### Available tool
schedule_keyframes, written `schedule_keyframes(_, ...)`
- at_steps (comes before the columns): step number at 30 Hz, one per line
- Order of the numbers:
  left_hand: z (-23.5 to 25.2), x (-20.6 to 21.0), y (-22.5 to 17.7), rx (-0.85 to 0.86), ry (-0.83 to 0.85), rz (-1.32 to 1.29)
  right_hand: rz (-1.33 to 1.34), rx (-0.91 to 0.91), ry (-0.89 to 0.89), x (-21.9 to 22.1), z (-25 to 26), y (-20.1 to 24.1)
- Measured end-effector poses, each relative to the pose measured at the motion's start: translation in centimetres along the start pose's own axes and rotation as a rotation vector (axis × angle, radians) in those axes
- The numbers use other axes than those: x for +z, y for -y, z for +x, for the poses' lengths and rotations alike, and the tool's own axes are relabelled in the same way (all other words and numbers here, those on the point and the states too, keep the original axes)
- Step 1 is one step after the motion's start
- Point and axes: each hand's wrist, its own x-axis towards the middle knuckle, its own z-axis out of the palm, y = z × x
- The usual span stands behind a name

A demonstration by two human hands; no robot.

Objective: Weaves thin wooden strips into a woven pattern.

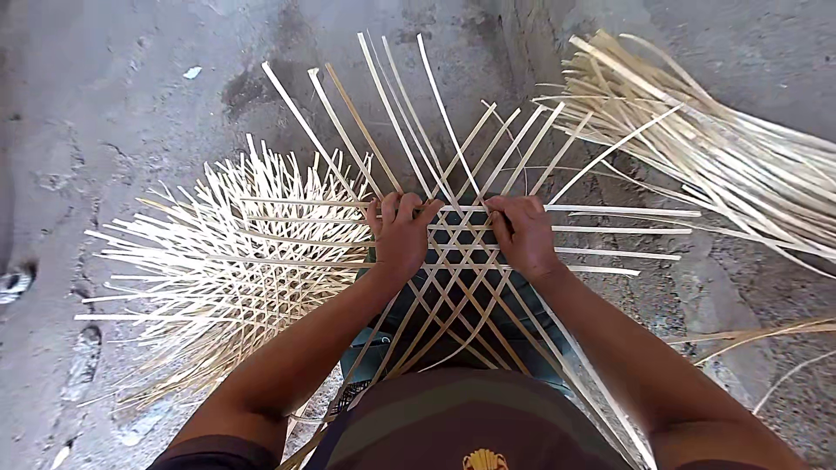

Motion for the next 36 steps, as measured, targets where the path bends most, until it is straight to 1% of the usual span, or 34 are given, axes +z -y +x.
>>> schedule_keyframes(3, 1.1, -1.5, -0.3, 0.0, 0.032, -0.006, -0.012, 0.053, 0.069, -0.9, 1.2, 0.7)
schedule_keyframes(4, 1.9, -2.5, -0.4, 0.005, 0.055, -0.039, -0.014, 0.093, 0.136, -1.5, 2.1, 1.1)
schedule_keyframes(6, 3.8, -3.9, -0.6, 0.027, 0.09, -0.209, 0.01, 0.195, 0.333, -2.7, 4.3, 1.6)
schedule_keyframes(7, 4.8, -4.2, -0.9, 0.033, 0.116, -0.365, 0.049, 0.231, 0.424, -3.1, 5.4, 1.5)
schedule_keyframes(8, 6.0, -4.1, -1.3, 0.001, 0.169, -0.583, 0.1, 0.258, 0.486, -3.2, 6.3, 1.1)
schedule_keyframes(10, 7.9, -2.8, -2.6, -0.179, 0.278, -1.1, 0.227, 0.317, 0.568, -3.0, 7.3, 0.0)
schedule_keyframes(11, 8.6, -1.9, -3.1, -0.282, 0.334, -1.25, 0.296, 0.339, 0.581, -3.1, 7.4, -0.6)
schedule_keyframes(12, 9.2, -1.1, -3.4, -0.359, 0.403, -1.27, 0.361, 0.352, 0.578, -3.2, 7.2, -1.3)
schedule_keyframes(13, 9.8, -0.3, -3.5, -0.391, 0.495, -1.183, 0.424, 0.351, 0.558, -3.2, 6.8, -1.9)
schedule_keyframes(15, 10.9, 0.4, -3.7, -0.355, 0.735, -0.965, 0.523, 0.352, 0.493, -2.9, 5.7, -2.9)
schedule_keyframes(16, 11.3, 0.5, -3.7, -0.32, 0.797, -0.966, 0.553, 0.368, 0.461, -2.7, 5.3, -3.3)
schedule_keyframes(17, 11.4, 0.5, -3.6, -0.277, 0.815, -1.032, 0.566, 0.4, 0.432, -2.5, 5.1, -3.4)
schedule_keyframes(19, 11.0, 0.4, -2.9, -0.185, 0.777, -1.207, 0.542, 0.468, 0.382, -2.0, 5.1, -3.0)
schedule_keyframes(21, 10.3, 0.2, -2.3, -0.117, 0.696, -1.269, 0.476, 0.469, 0.376, -1.7, 5.8, -2.2)
schedule_keyframes(24, 9.6, 0.2, -2.3, -0.166, 0.587, -1.256, 0.484, 0.438, 0.421, -1.6, 5.9, -2.0)
schedule_keyframes(26, 9.4, 0.5, -2.1, -0.165, 0.539, -1.274, 0.517, 0.409, 0.434, -1.8, 5.6, -2.4)
schedule_keyframes(30, 8.6, 0.5, -2.3, -0.197, 0.456, -1.272, 0.435, 0.388, 0.431, -1.9, 5.6, -2.0)
schedule_keyframes(32, 8.0, 0.4, -2.6, -0.18, 0.411, -1.237, 0.419, 0.376, 0.418, -1.8, 5.4, -1.9)
schedule_keyframes(36, 7.4, -0.6, -2.6, -0.066, 0.445, -1.2, 0.419, 0.366, 0.381, -1.8, 5.1, -1.8)
